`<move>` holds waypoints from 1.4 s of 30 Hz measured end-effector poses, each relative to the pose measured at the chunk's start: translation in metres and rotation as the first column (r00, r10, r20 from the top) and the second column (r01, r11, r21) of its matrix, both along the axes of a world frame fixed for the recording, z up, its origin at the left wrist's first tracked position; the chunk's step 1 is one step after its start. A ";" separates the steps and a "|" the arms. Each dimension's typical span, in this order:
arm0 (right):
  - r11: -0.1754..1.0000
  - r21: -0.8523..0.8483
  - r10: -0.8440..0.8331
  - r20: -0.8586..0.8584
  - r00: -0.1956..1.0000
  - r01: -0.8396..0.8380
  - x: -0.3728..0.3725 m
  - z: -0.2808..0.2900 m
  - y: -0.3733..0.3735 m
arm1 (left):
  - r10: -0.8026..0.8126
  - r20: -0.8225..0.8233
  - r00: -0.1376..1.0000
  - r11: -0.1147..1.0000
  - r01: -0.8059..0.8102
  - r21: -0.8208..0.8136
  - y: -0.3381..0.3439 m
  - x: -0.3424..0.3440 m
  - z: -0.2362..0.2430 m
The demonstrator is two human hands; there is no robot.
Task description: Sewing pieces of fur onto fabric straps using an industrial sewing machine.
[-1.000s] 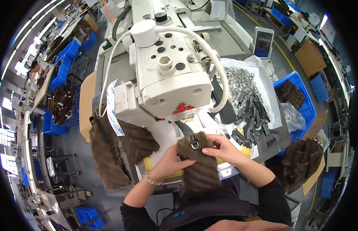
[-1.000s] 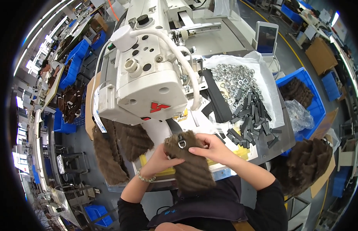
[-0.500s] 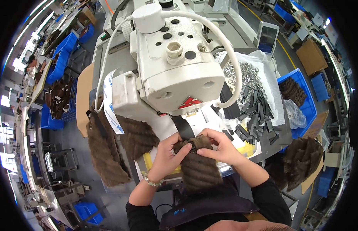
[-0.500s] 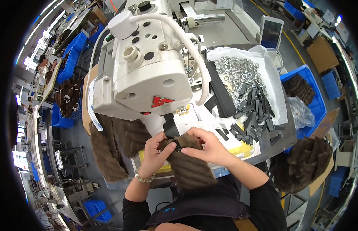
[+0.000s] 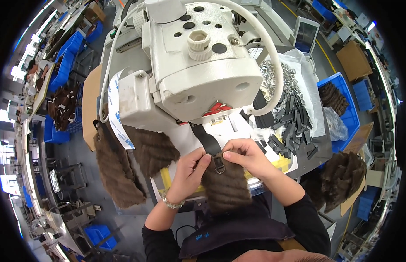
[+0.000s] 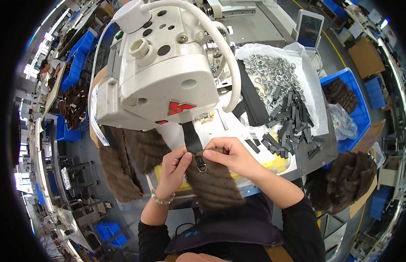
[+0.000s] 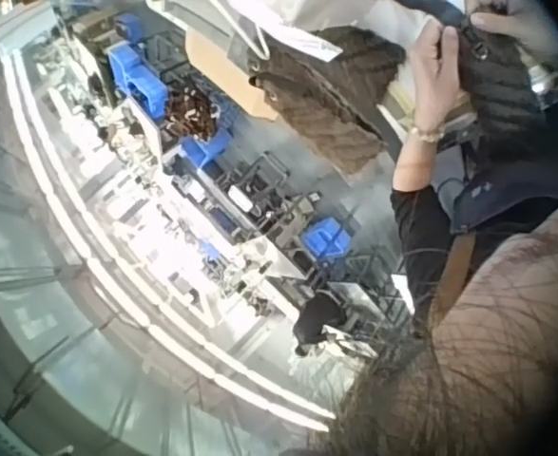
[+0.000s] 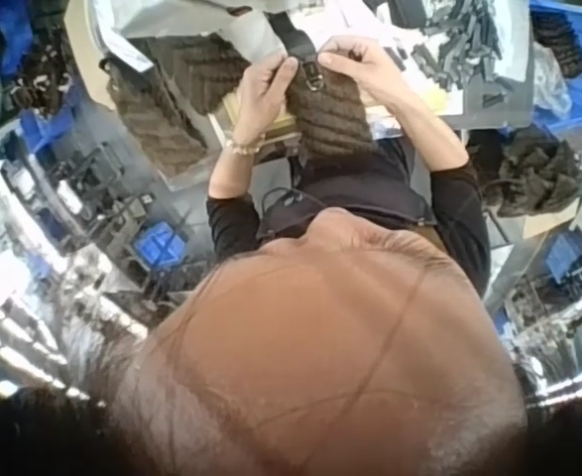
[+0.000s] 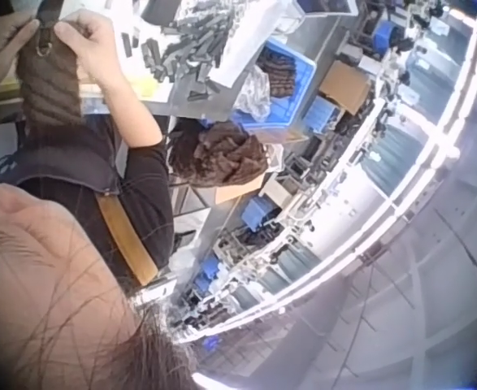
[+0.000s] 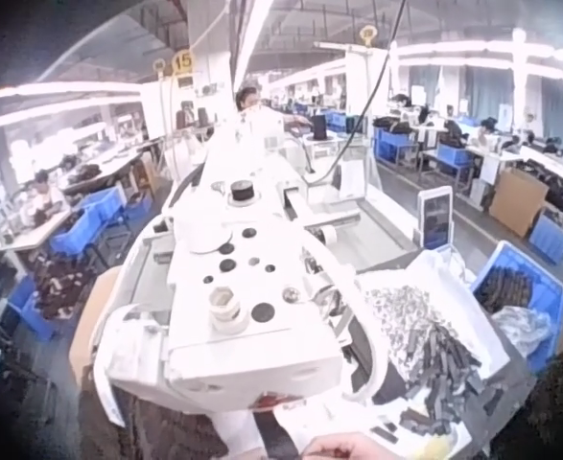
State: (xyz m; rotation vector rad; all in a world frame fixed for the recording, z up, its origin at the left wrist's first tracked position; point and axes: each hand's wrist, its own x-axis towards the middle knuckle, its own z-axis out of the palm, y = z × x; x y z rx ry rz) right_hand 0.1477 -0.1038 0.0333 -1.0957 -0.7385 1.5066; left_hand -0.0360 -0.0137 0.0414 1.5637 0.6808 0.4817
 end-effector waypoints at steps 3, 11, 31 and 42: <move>1.000 -0.003 -0.011 -0.052 0.999 0.011 0.000 -0.007 0.002 | 0.002 -0.009 1.000 1.000 -0.002 0.020 0.001 0.002 -0.003; 1.000 0.014 -0.019 0.131 0.991 0.017 0.003 -0.007 -0.001 | 0.004 -0.059 0.998 0.992 0.004 0.124 0.000 0.003 -0.003; 0.993 0.012 -0.115 0.186 0.976 0.115 -0.002 -0.019 0.000 | 0.030 -0.110 0.993 0.950 0.006 0.314 0.001 0.006 -0.014; 0.755 0.634 -0.563 0.757 0.330 -0.166 -0.011 -0.024 -0.034 | -0.165 0.146 0.976 0.968 0.132 0.213 0.004 0.002 -0.016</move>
